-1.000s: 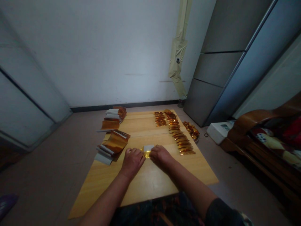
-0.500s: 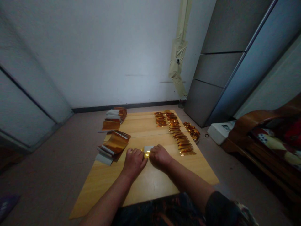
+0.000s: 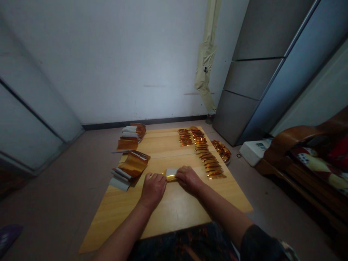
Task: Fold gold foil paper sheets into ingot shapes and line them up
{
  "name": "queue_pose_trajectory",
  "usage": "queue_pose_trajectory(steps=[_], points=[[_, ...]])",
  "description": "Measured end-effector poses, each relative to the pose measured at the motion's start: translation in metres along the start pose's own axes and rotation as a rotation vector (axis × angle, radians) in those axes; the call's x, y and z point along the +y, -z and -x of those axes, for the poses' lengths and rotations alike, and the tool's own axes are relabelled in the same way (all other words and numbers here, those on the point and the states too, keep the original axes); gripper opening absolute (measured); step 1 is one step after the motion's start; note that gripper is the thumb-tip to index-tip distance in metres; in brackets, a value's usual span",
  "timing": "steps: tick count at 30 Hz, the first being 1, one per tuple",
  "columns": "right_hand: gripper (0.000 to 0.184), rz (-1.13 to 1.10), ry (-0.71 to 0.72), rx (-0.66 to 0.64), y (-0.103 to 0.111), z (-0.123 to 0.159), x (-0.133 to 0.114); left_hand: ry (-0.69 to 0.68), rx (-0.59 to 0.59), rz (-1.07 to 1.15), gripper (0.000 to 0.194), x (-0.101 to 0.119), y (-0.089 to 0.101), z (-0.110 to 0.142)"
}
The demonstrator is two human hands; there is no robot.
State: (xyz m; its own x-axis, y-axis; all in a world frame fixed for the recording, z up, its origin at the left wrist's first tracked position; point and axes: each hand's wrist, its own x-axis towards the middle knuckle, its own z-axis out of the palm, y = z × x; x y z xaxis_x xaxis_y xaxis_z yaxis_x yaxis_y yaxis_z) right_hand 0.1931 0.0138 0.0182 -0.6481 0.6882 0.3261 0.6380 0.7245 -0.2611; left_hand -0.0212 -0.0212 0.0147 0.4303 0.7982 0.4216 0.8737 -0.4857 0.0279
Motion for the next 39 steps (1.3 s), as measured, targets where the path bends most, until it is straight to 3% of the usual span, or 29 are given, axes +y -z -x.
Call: queue_pose_trajectory(steps=[8, 14, 19, 30, 39], points=[[0.012, -0.097, -0.026, 0.029, -0.003, 0.006, 0.000, 0.078, -0.034, 0.102, 0.020, 0.007, 0.015, 0.003], [0.010, -0.177, -0.135, 0.036, -0.005, -0.002, 0.004, 0.109, -0.130, 0.038, 0.018, 0.026, 0.021, 0.004], [0.012, -0.273, -0.175, 0.033, -0.003, -0.008, 0.007, 0.102, -0.188, -0.006, 0.019, 0.026, 0.022, 0.008], [0.011, -0.077, -0.387, -0.223, 0.008, -0.032, 0.000, 0.083, -0.273, -0.026, 0.023, 0.024, 0.024, 0.008], [0.017, 0.037, -0.431, -0.297, 0.009, -0.036, -0.008, 0.155, -0.326, 0.004, 0.024, 0.030, 0.025, 0.005]])
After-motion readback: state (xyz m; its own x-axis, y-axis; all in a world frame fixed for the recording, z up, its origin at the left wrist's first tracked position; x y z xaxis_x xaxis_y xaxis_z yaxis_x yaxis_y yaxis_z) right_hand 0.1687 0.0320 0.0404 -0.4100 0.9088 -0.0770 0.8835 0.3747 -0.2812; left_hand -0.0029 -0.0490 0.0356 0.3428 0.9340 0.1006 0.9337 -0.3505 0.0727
